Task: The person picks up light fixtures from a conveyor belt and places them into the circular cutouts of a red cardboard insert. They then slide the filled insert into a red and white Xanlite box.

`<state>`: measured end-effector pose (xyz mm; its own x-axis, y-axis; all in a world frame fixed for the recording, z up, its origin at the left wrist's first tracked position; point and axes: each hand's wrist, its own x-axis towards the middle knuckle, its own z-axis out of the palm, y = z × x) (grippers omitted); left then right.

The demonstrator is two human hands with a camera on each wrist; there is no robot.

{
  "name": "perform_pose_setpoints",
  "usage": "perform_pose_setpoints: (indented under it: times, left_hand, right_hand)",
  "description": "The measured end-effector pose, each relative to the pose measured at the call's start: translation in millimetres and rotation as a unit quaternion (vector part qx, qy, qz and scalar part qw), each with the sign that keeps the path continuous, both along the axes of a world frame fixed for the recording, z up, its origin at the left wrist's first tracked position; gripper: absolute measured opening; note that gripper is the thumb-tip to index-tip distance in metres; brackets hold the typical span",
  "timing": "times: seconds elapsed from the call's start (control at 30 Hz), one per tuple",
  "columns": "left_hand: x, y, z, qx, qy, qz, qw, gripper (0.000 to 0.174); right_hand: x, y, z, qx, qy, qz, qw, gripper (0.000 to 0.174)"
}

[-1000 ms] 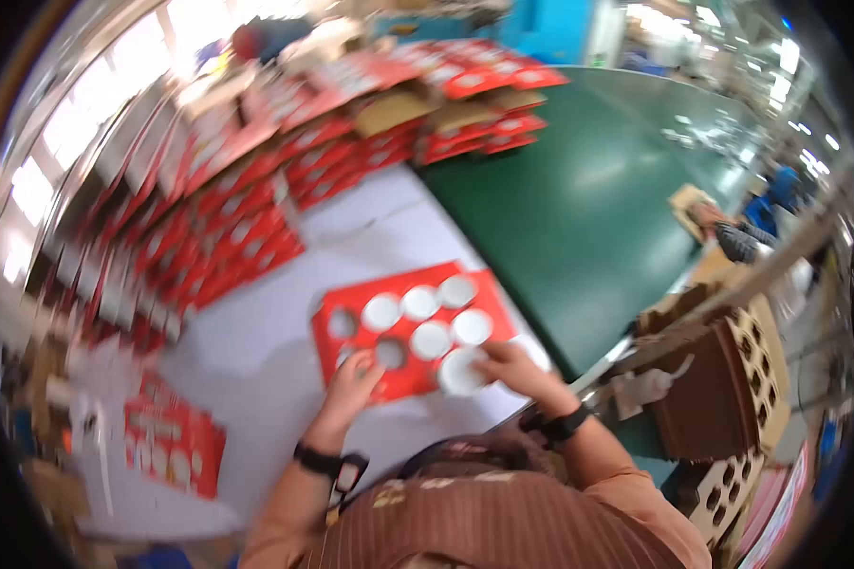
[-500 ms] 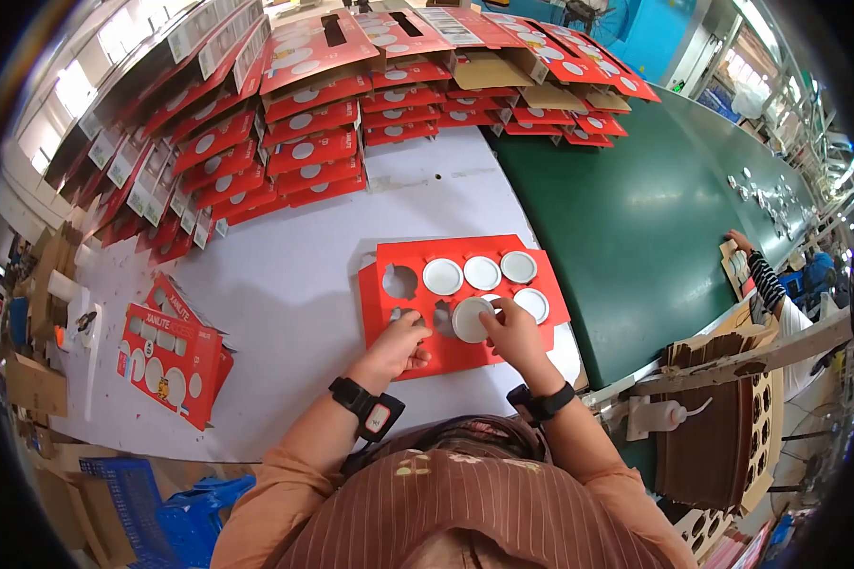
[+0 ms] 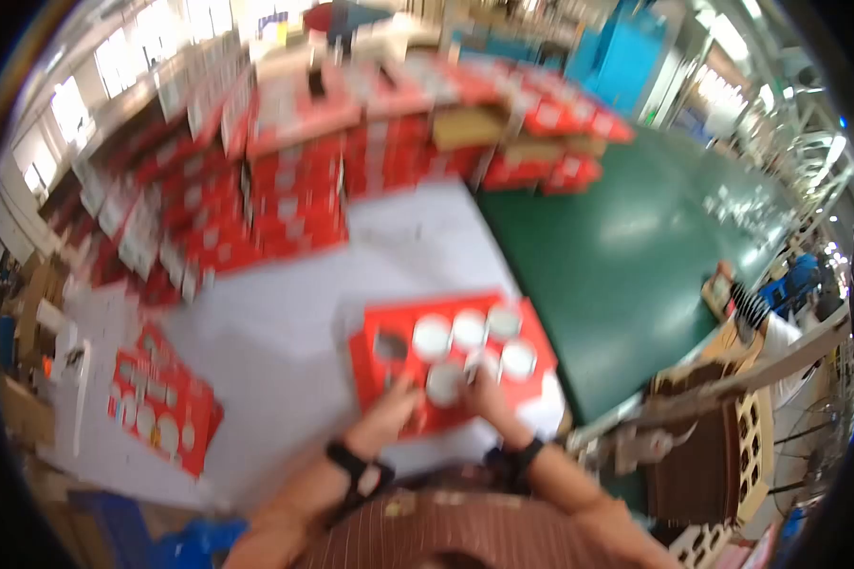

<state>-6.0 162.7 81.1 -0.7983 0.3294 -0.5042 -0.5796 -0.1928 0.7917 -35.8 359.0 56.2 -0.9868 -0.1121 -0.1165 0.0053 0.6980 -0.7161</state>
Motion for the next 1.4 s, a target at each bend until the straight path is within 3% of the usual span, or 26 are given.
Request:
perform_pose_setpoints:
  times: [0.03,0.07,0.2,0.3,0.4,0.43,0.47,0.5,0.57,0.67,0.83,0.9,0.97,1.0,1.13,1.17,1.27,1.33,1.4]
  left_hand:
    - [0,3,8,0.008,0.013,0.016,1.000,0.016]
    - [-5,3,-13,0.021,-0.003,0.021,1.000,0.019]
    - [-14,3,-3,-0.050,-0.083,0.015,0.995,0.037]
    - [-11,-4,-18,-0.007,-0.125,0.005,0.992,0.041]
    - [-3,-3,-12,0.041,-0.073,-0.011,0.996,0.032]
    - [0,1,-4,0.047,-0.049,-0.010,0.998,0.036]
    - [1,6,-1,0.110,-0.117,0.018,0.987,0.042]
    - [1,6,-3,0.129,-0.130,-0.003,0.983,0.053]
    - [-2,8,2,0.063,-0.134,-0.004,0.989,0.078]
    - [-3,8,11,0.041,-0.141,-0.009,0.989,0.080]
    - [-8,9,9,0.034,-0.128,-0.017,0.991,0.083]
    - [-5,10,-2,0.055,-0.135,-0.011,0.989,0.078]
    - [-3,8,-1,0.057,-0.053,-0.026,0.997,0.063]
    - [-1,8,-6,0.104,-0.051,0.002,0.993,0.056]
    - [-14,8,-20,0.139,-0.120,-0.023,0.983,0.077]
    - [-15,15,-15,0.104,-0.139,-0.010,0.985,0.081]
    - [-17,19,-8,0.089,-0.131,-0.003,0.987,0.070]
    - [-18,17,-9,0.102,-0.139,-0.010,0.985,0.042]
    - [-18,15,-1,0.088,-0.134,-0.011,0.987,0.034]
  right_hand:
    - [0,1,-3,-0.029,0.036,0.002,0.999,0.038]
    - [-1,-2,18,-0.001,-0.009,-0.005,1.000,0.039]
    - [-6,-4,27,-0.104,-0.041,-0.015,0.994,0.036]
    - [-2,1,20,-0.059,0.053,0.037,0.996,0.034]
    - [3,15,6,0.124,0.163,0.120,0.971,0.024]
    - [6,14,4,0.091,0.149,0.096,0.980,0.020]
    - [4,13,-7,0.036,0.163,0.093,0.982,0.023]
    - [5,4,10,0.010,0.155,0.058,0.986,0.027]
    - [6,-6,34,-0.039,0.036,-0.011,0.999,0.030]
    - [1,-4,39,-0.121,-0.072,-0.023,0.990,0.029]
    - [-4,-5,26,-0.079,-0.031,0.040,0.996,0.033]
    - [-7,0,8,0.116,0.132,0.131,0.976,0.036]
    - [1,8,5,0.183,0.176,0.152,0.955,0.041]
    - [1,7,27,0.171,0.120,0.146,0.967,0.046]
    - [11,4,42,0.125,0.114,0.112,0.979,0.046]
    - [11,4,39,0.116,0.107,0.109,0.981,0.045]
    - [-1,8,18,0.095,0.117,0.124,0.981,0.043]
    - [0,6,24,0.068,0.103,0.099,0.987,0.040]
    - [3,6,23,0.034,0.067,0.067,0.995,0.042]
